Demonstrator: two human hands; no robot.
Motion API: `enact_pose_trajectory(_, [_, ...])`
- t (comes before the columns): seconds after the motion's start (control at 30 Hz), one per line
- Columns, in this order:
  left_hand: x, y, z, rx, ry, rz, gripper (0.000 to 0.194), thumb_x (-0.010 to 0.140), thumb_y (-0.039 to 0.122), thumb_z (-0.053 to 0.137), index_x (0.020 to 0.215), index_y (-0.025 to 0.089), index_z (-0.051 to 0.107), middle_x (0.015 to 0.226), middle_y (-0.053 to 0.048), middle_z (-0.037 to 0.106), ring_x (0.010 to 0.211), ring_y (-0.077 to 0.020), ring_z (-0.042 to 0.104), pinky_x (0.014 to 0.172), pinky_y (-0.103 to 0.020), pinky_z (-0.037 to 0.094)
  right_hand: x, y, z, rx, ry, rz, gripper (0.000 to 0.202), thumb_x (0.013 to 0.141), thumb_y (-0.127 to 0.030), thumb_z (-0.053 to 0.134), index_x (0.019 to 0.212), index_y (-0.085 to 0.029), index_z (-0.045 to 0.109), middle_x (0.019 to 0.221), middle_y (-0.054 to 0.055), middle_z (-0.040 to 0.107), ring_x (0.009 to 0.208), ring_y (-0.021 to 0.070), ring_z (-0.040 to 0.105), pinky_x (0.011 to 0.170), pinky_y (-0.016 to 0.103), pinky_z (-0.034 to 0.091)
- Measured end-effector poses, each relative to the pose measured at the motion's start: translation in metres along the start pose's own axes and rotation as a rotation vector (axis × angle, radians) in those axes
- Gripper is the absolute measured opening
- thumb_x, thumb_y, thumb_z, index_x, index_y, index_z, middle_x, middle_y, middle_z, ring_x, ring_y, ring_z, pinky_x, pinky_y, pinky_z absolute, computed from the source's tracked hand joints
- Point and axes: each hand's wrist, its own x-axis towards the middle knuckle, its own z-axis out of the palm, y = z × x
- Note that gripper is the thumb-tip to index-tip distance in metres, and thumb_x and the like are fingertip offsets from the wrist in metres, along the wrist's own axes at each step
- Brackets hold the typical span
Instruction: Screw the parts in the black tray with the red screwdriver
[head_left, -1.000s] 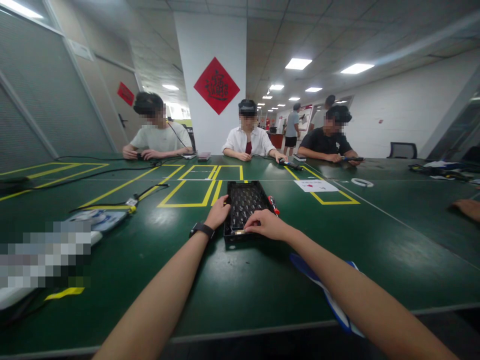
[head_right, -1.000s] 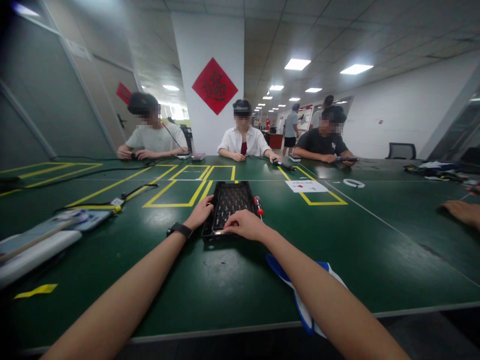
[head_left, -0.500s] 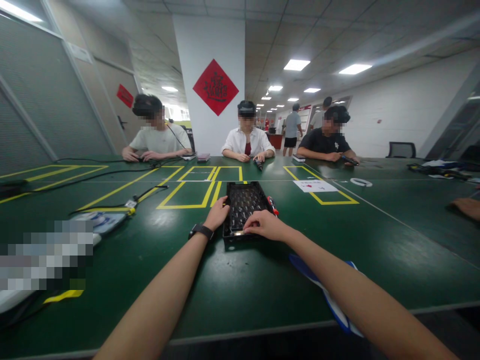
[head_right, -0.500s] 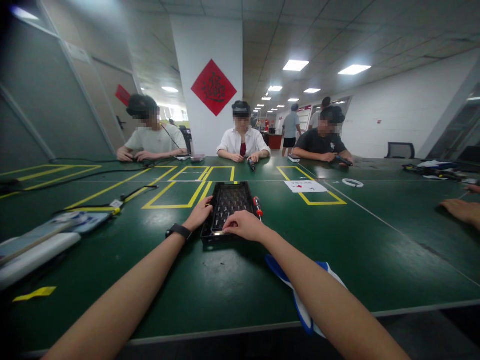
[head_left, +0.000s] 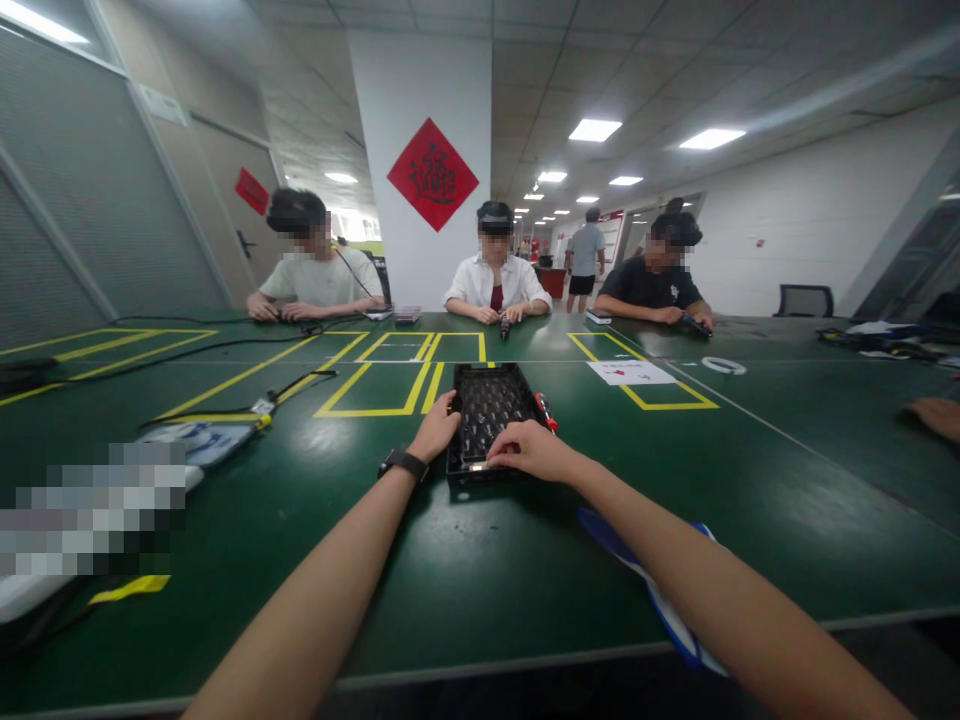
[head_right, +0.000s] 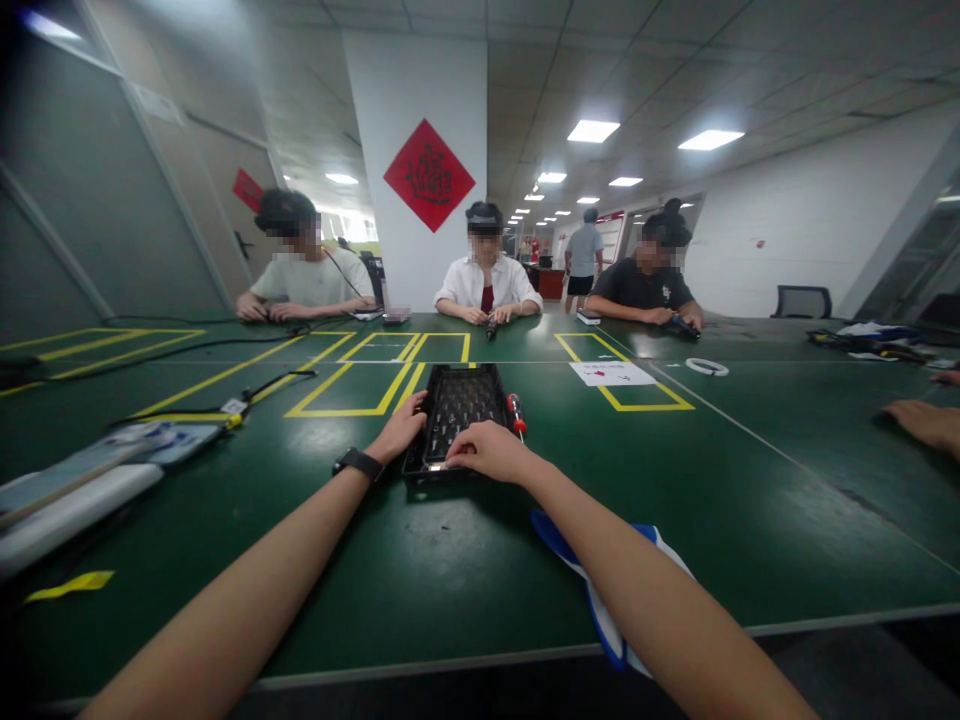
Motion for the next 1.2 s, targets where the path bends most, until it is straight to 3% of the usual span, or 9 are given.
enact_pose_trajectory(0.43, [-0.0014, 0.0025, 0.0000, 0.064, 0.039, -0.022, 0.055, 0.068, 0.013, 0.043, 0.123, 0.012, 0.046, 0.123, -0.010, 0.053, 0.114, -0.0211, 0.048, 0.100, -0.035, 0.035, 0.0004, 0.0029, 0.0039, 0.036, 0.042, 0.045, 0.022, 0.072, -0.037, 0.063, 0.081, -0.018, 0.071, 0.074, 0.003, 0.065, 0.068, 0.0116, 0.054, 0.063, 0.022, 0.037])
enact_pose_trajectory(0.67, [0.0017, -0.0014, -0.0005, 0.010, 0.024, -0.128, 0.059, 0.064, 0.015, 0.051, 0.122, 0.017, 0.046, 0.120, -0.009, 0.055, 0.109, -0.0213, 0.052, 0.095, -0.035, 0.038, -0.0010, 0.0017, 0.0037, 0.074, 0.028, 0.041, 0.022, 0.075, -0.036, 0.061, 0.083, -0.017, 0.069, 0.072, 0.003, 0.065, 0.064, 0.0101, 0.054, 0.061, 0.021, 0.037])
enact_pose_trajectory(1.2, [-0.0026, 0.0025, -0.0022, 0.093, 0.021, -0.032, 0.055, 0.069, 0.016, 0.043, 0.124, 0.015, 0.045, 0.126, -0.009, 0.051, 0.112, -0.0207, 0.050, 0.098, -0.035, 0.036, -0.0012, -0.0026, 0.0003, 0.055, 0.015, 0.018, 0.019, 0.076, -0.032, 0.060, 0.084, -0.017, 0.070, 0.076, 0.003, 0.066, 0.069, 0.0112, 0.054, 0.065, 0.022, 0.037])
